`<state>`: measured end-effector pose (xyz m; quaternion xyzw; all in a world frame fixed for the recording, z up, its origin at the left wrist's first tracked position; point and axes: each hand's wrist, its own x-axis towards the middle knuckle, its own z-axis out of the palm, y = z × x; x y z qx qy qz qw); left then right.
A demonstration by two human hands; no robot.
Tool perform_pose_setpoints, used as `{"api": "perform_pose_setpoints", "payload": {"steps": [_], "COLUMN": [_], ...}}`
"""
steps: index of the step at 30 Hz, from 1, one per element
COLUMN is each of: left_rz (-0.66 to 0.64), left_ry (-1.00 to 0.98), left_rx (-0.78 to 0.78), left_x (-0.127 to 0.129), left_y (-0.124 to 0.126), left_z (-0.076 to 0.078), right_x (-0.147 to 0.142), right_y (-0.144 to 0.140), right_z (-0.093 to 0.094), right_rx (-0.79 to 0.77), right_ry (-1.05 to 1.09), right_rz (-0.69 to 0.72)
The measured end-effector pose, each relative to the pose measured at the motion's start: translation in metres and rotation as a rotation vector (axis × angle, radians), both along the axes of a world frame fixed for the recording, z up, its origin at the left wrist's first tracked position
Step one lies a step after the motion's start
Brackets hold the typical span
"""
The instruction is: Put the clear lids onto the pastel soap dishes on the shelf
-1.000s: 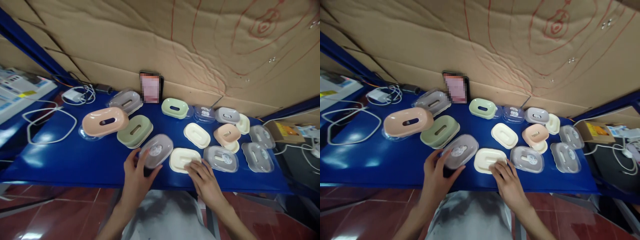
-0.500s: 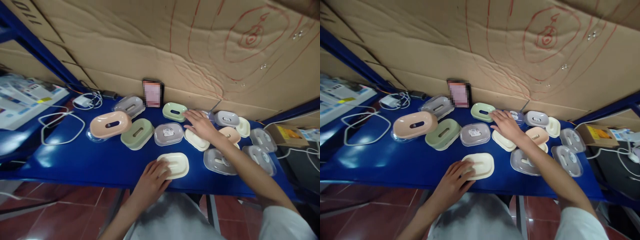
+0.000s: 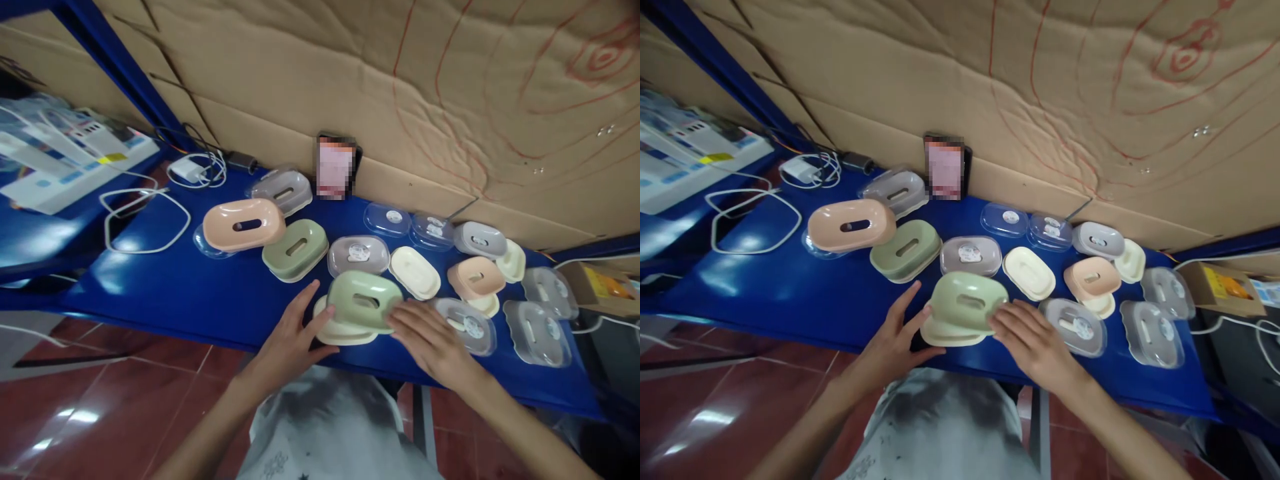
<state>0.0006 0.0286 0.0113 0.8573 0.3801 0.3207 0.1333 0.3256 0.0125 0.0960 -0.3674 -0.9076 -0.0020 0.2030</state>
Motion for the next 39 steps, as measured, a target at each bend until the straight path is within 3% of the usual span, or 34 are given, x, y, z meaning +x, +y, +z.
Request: {"api": "perform_pose_setpoints", "payload": {"steps": [5,11,14,19,21,29,31,34,36,39], "left_rz": [-0.106,-0.117,-0.128,-0.088,-0.116,-0.183,-0.195,-0.187,-0.154,-0.089], "left_ry": [0.199,0.211,0.186,0.110,0.097,0.165,0.179,0.171,0.136,0.057], "left_rx": [0.058,0.060,0.037,-0.056,-0.056,-0.028,-0.006,-0.038,-0.111,-0.243], "left_x": [-0.005,-0.009,-0.008,-0.003,0.001,0.004,0.002,-0.001,-0.001,0.000], "left_y": [0.007,0.004,0.002,0.003,0.005,0.015,0.014,0.010,0.009,0.008], "left_z": [0.010,0.011,0.010,0.013,0.015,0.015,0.013,0.011,0.011,0.011], "right_x": [-0.022,-0.033,-0.032,-0.025,-0.025,-0.034,-0.034,-0.019,0.000,0.031], "right_y": [-0.011,-0.012,-0.011,0.000,0.002,-0.008,-0.010,0.001,0.025,0.084], "right_z": [-0.027,-0.048,-0.043,-0.015,-0.012,-0.049,-0.046,-0.024,-0.006,0.008], "right_rx": [-0.099,-0.063,-0.071,-0.149,-0.197,-0.206,-0.225,-0.246,-0.200,-0.095], "right_ry": [-0.184,-0.175,-0.144,-0.152,-0.182,-0.215,-0.214,-0.164,-0.131,-0.160], "right_rz": [0.044,0.053,0.044,-0.053,-0.061,-0.088,-0.083,-0.027,-0.067,-0.248]}}
